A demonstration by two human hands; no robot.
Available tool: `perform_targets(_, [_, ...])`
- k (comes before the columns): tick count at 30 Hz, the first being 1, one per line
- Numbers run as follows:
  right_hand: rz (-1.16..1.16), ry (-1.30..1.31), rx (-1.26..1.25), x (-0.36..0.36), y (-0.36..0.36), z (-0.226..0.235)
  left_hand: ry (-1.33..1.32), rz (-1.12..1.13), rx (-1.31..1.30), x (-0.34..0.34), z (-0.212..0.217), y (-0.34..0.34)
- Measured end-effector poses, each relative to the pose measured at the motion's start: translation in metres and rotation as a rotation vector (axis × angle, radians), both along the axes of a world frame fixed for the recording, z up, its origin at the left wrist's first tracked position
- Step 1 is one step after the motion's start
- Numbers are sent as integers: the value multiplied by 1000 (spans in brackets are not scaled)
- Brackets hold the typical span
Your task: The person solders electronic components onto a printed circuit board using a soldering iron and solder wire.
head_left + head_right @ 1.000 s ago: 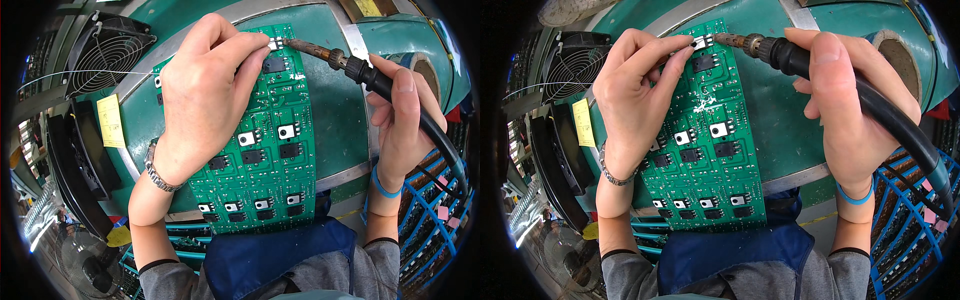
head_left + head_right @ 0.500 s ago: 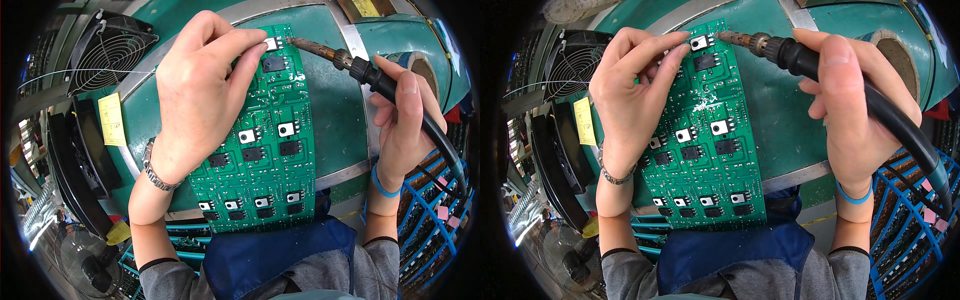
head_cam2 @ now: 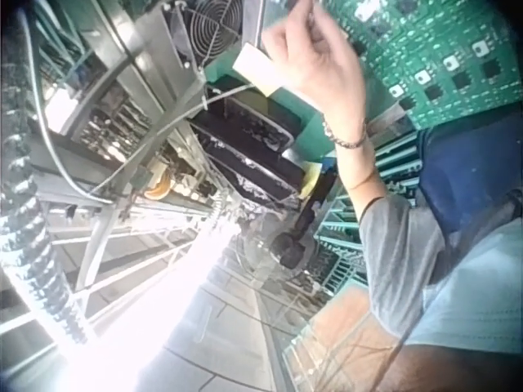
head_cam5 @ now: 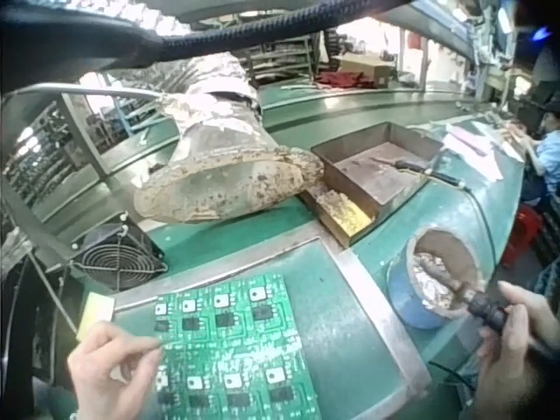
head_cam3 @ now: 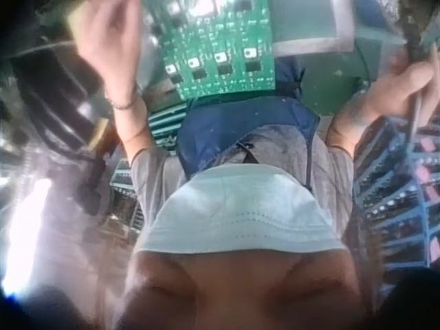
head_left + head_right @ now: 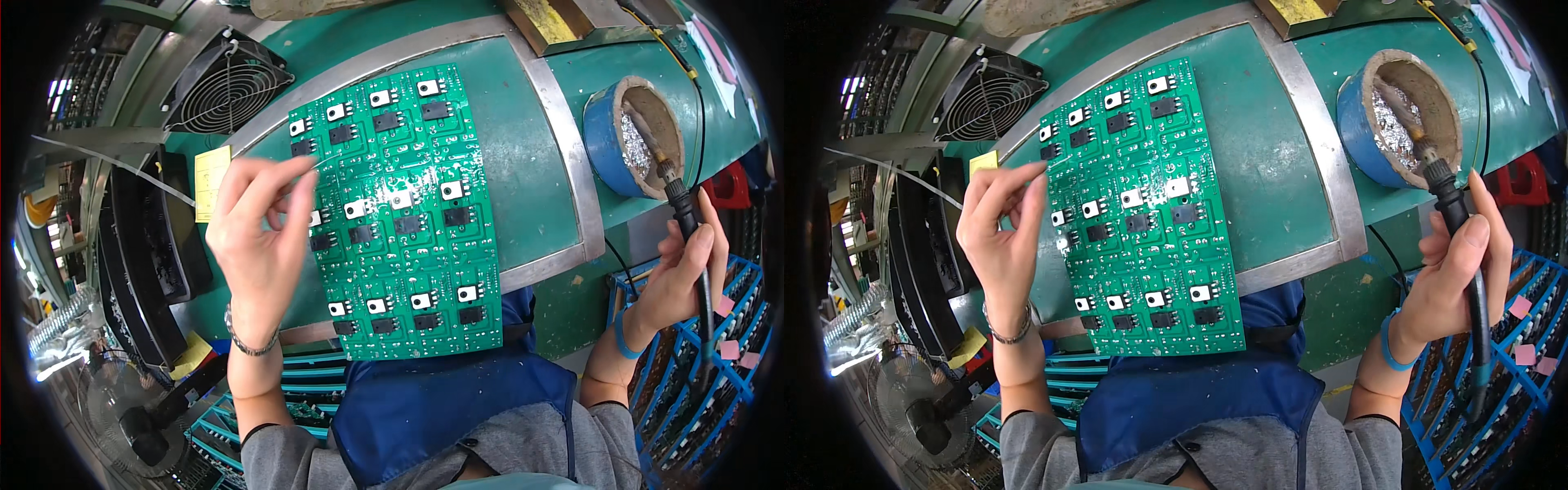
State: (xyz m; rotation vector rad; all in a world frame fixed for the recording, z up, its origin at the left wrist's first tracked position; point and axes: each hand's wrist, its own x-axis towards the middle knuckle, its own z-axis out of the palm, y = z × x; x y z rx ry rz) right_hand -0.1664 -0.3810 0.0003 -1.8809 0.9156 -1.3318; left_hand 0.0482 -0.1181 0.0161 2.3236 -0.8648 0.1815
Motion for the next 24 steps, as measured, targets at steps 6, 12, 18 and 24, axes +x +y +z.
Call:
perform_targets(6, [-93,152,-86,-19,2,-6,-43,146,123,-44,-10,56])
perform_targets(12, [-17,150,-74,-23,13,9,168,-277,350,-114,2,46])
perform_targets(18, [99,47,-75,-8,33,12,44,-479,390,-122,-17,45])
perform_targets(24, [363,-26,-20,10,51,3,38,-576,467,-114,-2,65])
